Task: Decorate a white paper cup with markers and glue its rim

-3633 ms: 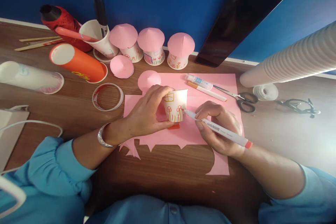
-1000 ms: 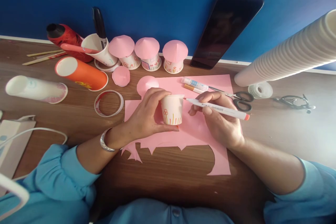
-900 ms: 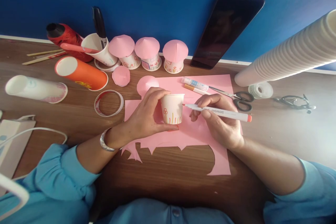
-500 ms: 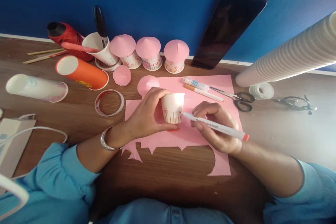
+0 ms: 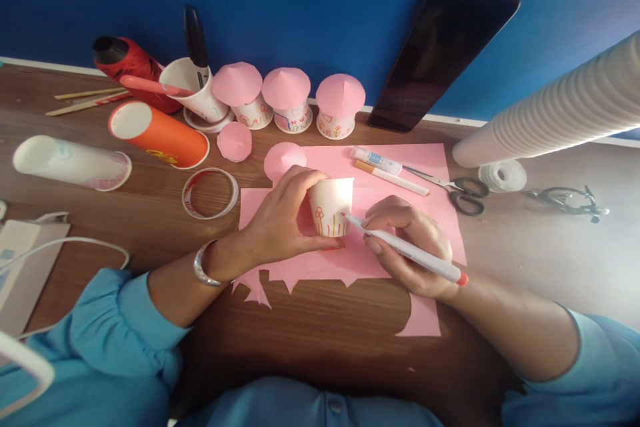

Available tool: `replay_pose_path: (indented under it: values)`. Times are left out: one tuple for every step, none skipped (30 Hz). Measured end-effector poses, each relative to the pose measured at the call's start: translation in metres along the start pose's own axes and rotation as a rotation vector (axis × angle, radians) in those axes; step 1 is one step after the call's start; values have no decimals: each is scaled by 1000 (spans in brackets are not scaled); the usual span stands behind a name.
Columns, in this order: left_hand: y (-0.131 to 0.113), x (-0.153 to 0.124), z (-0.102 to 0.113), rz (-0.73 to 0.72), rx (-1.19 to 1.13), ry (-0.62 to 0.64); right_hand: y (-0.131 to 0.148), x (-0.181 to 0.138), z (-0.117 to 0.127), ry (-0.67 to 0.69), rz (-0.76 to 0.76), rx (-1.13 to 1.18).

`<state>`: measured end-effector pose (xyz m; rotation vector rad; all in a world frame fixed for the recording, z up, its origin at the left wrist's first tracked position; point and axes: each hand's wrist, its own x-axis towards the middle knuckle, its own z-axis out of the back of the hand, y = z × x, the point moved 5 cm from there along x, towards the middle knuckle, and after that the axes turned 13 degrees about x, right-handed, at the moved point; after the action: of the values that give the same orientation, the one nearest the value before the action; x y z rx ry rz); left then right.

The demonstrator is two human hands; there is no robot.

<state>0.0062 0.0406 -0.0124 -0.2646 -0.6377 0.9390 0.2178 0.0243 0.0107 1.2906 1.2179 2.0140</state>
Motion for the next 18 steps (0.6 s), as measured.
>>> replay_pose_path:
  values:
    - [0, 0, 0, 3, 7, 3, 1, 0, 0, 0, 10, 0]
    - [0, -1, 0, 5, 13, 3, 1, 0, -1, 1, 14, -5]
    - [0, -1, 0, 6, 16, 2, 1, 0, -1, 4, 14, -17]
    - [1, -2, 0, 6, 18, 1, 2, 1, -2, 9, 19, -34]
    - [1, -2, -1, 7, 20, 1, 2, 1, -2, 16, 31, -53]
    - [1, -3, -1, 8, 22, 2, 3, 2, -3, 26, 47, -76]
    - [1, -3, -1, 10, 26, 4, 5, 2, -4, 40, 62, -100]
    - [1, -3, -2, 13, 32, 6, 6, 2, -5, 56, 80, -121]
    - [1, -3, -2, 15, 39, 10, 7, 2, -6, 71, 96, -138]
    - [1, -4, -2, 12, 45, 10, 8, 2, -6, 83, 107, -150]
    - [0, -4, -3, 7, 49, 9, 9, 2, -7, 90, 113, -159]
    - [-1, -4, -3, -1, 51, 5, 10, 2, -7, 91, 117, -167]
    - [-2, -4, -2, -7, 53, 0, 10, 2, -7, 90, 120, -173]
    - [-3, -3, -2, -13, 53, -2, 11, 2, -7, 89, 122, -179]
    - [-4, -3, -2, -17, 55, -2, 11, 2, -7, 87, 124, -187]
    - [-5, -3, -2, -20, 57, -3, 11, 2, -7, 87, 125, -193]
    - [-5, -3, -1, -22, 60, -3, 11, 2, -7, 86, 127, -196]
    - [-6, -2, -1, -25, 63, -2, 11, 3, -7, 88, 128, -198]
